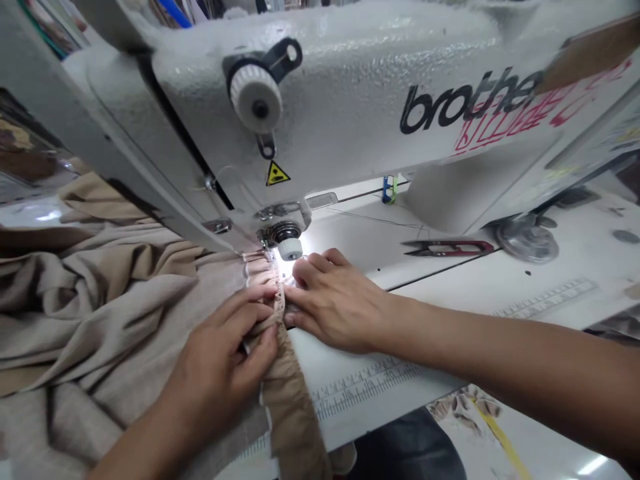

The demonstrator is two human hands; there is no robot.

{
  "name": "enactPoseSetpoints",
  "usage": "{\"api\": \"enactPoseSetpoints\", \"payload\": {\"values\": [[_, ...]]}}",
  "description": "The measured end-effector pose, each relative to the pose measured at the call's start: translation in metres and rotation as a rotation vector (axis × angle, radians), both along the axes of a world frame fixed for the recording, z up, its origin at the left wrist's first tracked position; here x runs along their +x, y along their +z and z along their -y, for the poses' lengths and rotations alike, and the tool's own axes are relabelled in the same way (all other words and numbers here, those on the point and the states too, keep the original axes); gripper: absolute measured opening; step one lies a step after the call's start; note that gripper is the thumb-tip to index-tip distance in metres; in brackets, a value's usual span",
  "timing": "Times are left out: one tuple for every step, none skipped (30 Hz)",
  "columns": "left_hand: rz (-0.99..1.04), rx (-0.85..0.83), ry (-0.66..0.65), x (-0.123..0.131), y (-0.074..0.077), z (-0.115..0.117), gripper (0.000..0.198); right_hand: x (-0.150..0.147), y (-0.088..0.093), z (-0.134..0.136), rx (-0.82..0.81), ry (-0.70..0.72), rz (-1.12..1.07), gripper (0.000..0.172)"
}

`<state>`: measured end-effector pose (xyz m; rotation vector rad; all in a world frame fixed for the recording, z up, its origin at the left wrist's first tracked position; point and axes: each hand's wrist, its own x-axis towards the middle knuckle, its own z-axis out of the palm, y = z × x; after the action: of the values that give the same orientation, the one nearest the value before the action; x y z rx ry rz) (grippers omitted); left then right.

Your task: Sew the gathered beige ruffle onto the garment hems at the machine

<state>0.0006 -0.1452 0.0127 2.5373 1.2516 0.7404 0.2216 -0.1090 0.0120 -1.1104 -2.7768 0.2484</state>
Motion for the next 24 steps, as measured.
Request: {"api": "enactPoseSetpoints", "payload": {"values": [[-0.021, 0.036, -0.017, 0.001, -0.002, 0.002, 0.01, 0.004, 0.003, -0.001, -0.011, 0.005, -0.005, 0.039], [-0.044, 0.073, -0.033, 0.002, -0.004, 0.003, 0.01, 0.009, 0.007, -0.002, -0.031, 0.008, -0.008, 0.036], [-0.067, 0.104, -0.05, 0.003, -0.005, 0.004, 0.011, 0.015, 0.011, -0.004, -0.058, 0.004, -0.011, 0.032], [-0.089, 0.125, -0.068, 0.004, -0.007, 0.005, 0.012, 0.02, 0.015, -0.006, -0.087, -0.007, -0.018, 0.028], [-0.103, 0.141, -0.085, 0.004, -0.008, 0.006, 0.012, 0.026, 0.018, -0.008, -0.108, -0.023, -0.037, 0.025], [-0.112, 0.153, -0.1, 0.005, -0.008, 0.007, 0.012, 0.03, 0.021, -0.01, -0.119, -0.04, -0.067, 0.024], [-0.114, 0.162, -0.113, 0.005, -0.008, 0.007, 0.012, 0.032, 0.022, -0.011, -0.12, -0.054, -0.11, 0.024], [-0.112, 0.169, -0.127, 0.005, -0.007, 0.008, 0.013, 0.034, 0.022, -0.013, -0.114, -0.061, -0.157, 0.025], [-0.114, 0.175, -0.138, 0.006, -0.006, 0.008, 0.014, 0.033, 0.021, -0.013, -0.104, -0.058, -0.204, 0.027], [-0.116, 0.185, -0.147, 0.007, -0.005, 0.009, 0.015, 0.032, 0.02, -0.014, -0.094, -0.047, -0.241, 0.03], [-0.121, 0.192, -0.155, 0.008, -0.004, 0.009, 0.016, 0.03, 0.018, -0.013, -0.09, -0.03, -0.265, 0.033], [-0.125, 0.198, -0.163, 0.009, -0.002, 0.009, 0.017, 0.027, 0.016, -0.013, -0.091, -0.009, -0.279, 0.035], [-0.127, 0.202, -0.17, 0.01, -0.001, 0.009, 0.018, 0.025, 0.015, -0.013, -0.094, 0.009, -0.287, 0.036], [-0.127, 0.201, -0.174, 0.012, -0.001, 0.009, 0.019, 0.023, 0.013, -0.012, -0.101, 0.022, -0.293, 0.037], [-0.125, 0.196, -0.176, 0.013, 0.0, 0.01, 0.02, 0.022, 0.012, -0.012, -0.112, 0.032, -0.299, 0.036], [-0.121, 0.19, -0.176, 0.015, 0.0, 0.01, 0.02, 0.021, 0.011, -0.012, -0.122, 0.041, -0.307, 0.036], [-0.117, 0.189, -0.176, 0.016, -0.001, 0.011, 0.02, 0.02, 0.01, -0.012, -0.129, 0.054, -0.316, 0.036], [-0.109, 0.195, -0.174, 0.017, -0.001, 0.012, 0.018, 0.02, 0.009, -0.013, -0.136, 0.078, -0.323, 0.036], [-0.101, 0.204, -0.174, 0.018, -0.001, 0.012, 0.017, 0.02, 0.009, -0.012, -0.143, 0.114, -0.321, 0.036], [-0.095, 0.212, -0.178, 0.018, -0.001, 0.013, 0.016, 0.021, 0.009, -0.012, -0.15, 0.153, -0.306, 0.035], [-0.091, 0.212, -0.177, 0.018, -0.001, 0.013, 0.015, 0.021, 0.009, -0.012, -0.153, 0.186, -0.283, 0.034], [-0.091, 0.203, -0.174, 0.017, -0.001, 0.013, 0.014, 0.021, 0.009, -0.011, -0.154, 0.209, -0.252, 0.033], [-0.1, 0.181, -0.162, 0.016, 0.0, 0.012, 0.014, 0.021, 0.01, -0.01, -0.152, 0.223, -0.221, 0.033], [-0.118, 0.153, -0.142, 0.014, -0.001, 0.011, 0.012, 0.022, 0.011, -0.009, -0.147, 0.227, -0.194, 0.033]]}}
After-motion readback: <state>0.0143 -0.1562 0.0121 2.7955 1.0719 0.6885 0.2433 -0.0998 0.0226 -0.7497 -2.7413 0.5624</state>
